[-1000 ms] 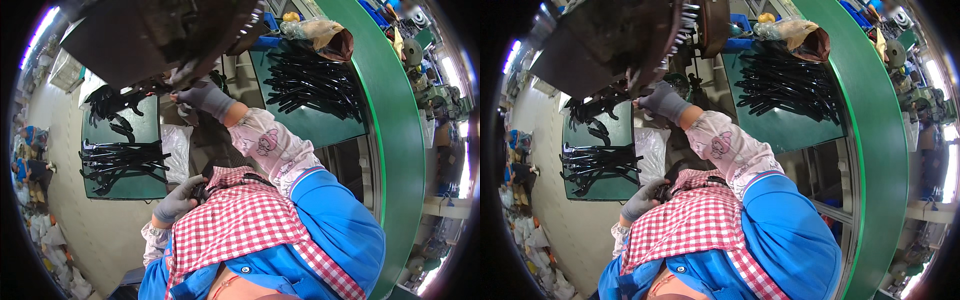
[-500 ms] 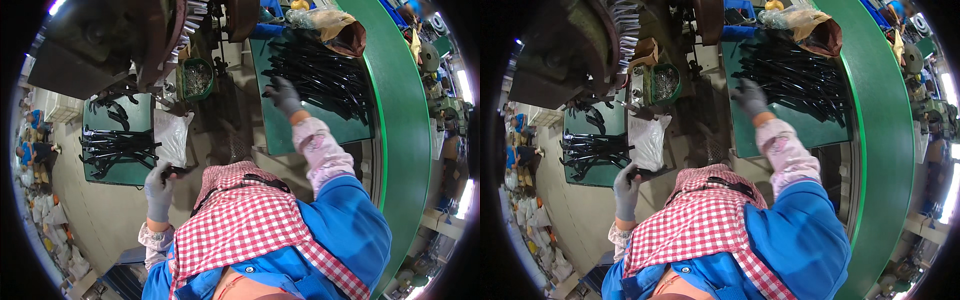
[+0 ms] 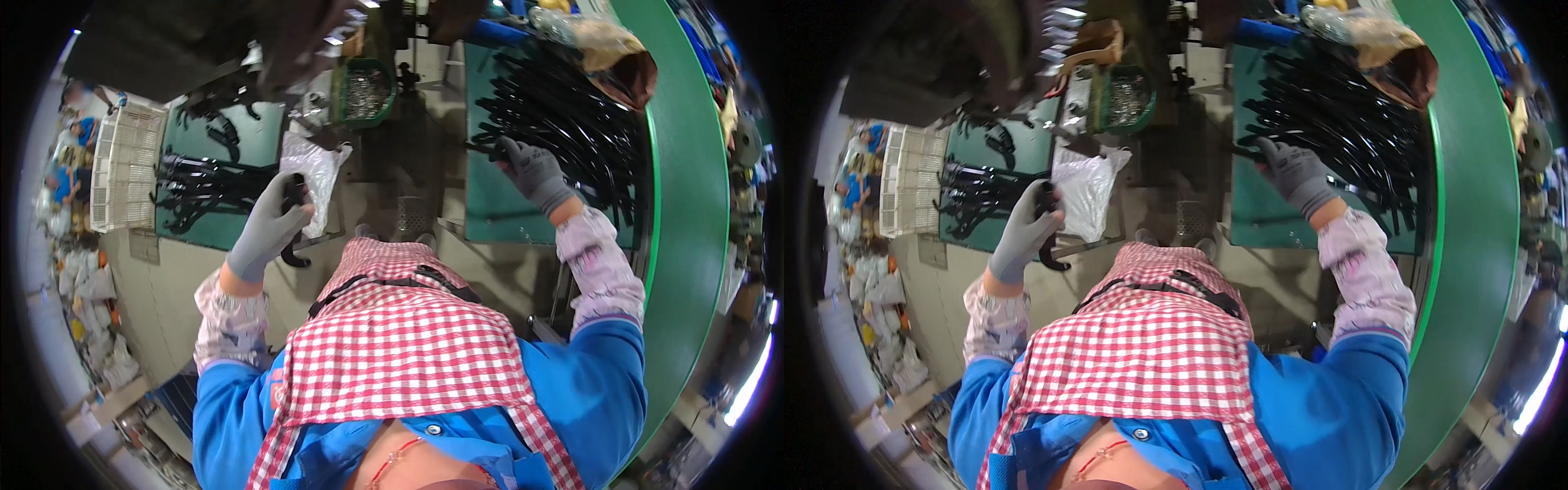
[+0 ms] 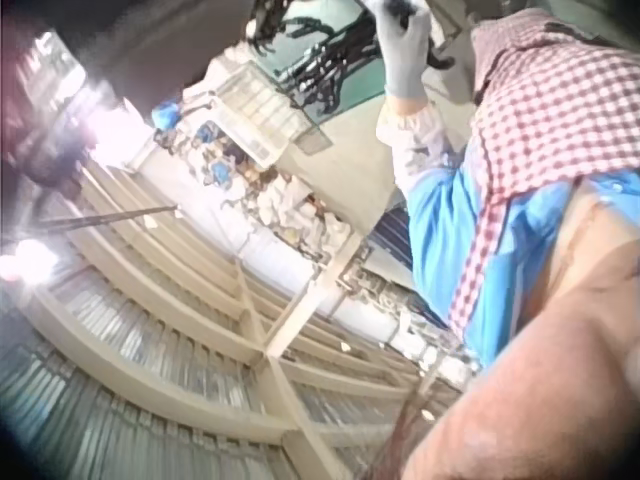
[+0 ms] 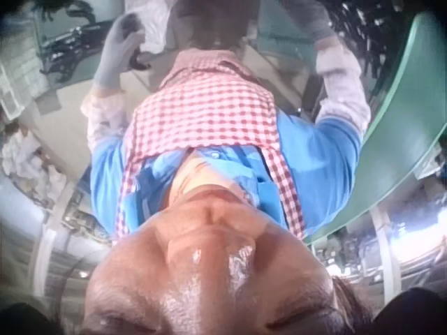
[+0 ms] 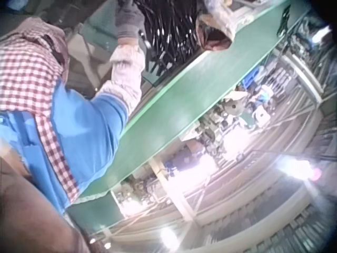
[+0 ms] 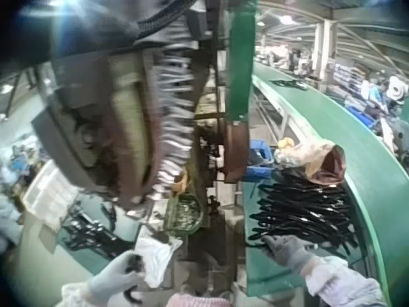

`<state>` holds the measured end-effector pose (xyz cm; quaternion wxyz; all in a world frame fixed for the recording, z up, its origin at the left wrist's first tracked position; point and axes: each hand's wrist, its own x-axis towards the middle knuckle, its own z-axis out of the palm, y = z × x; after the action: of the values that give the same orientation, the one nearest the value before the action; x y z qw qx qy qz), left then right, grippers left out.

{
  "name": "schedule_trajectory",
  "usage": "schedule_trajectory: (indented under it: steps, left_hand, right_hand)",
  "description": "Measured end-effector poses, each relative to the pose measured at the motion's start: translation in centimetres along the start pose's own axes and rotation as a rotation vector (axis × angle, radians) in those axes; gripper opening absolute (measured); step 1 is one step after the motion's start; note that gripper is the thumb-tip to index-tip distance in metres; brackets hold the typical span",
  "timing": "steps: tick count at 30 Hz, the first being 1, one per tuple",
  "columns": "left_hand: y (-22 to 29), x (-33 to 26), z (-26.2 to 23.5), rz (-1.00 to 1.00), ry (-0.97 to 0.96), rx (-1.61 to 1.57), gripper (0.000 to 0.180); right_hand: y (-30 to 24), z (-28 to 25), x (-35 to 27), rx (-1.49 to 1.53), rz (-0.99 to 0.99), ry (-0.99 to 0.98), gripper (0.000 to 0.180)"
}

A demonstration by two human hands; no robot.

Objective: The person repeatedly picks black plastic components from a green workbench, inserts them into a press-like machine, and removes the processed parts. The cycle continues with the person handling the parts one at a time and placing them back on the bench.

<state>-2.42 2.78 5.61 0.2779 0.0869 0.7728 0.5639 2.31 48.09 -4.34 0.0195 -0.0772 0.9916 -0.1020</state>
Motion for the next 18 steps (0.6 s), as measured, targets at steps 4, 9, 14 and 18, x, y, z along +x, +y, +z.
schedule_trajectory:
  steps: [4,9,14,18]
  left_hand:
    - [3.4,1.8,-1.5,0.344,-0.051,0.632,0.028]
    - [5.5,2.2,-4.1,0.529,-0.042,0.823,0.028]
    - [5.0,3.1,-7.5,0.516,-0.13,1.121,0.029]
    - [2.6,5.3,-8.9,0.601,-0.207,1.174,0.027]
  right_hand:
    - [-11.8,-7.0,2.2,0.224,-0.358,0.114,0.033]
    - [-18.9,-10.7,5.3,0.176,-0.405,0.099,0.033]
    - [-22.8,-11.2,8.9,0.079,-0.352,-0.103,0.037]
    - [-25.9,-9.4,11.4,-0.031,-0.294,-0.173,0.043]
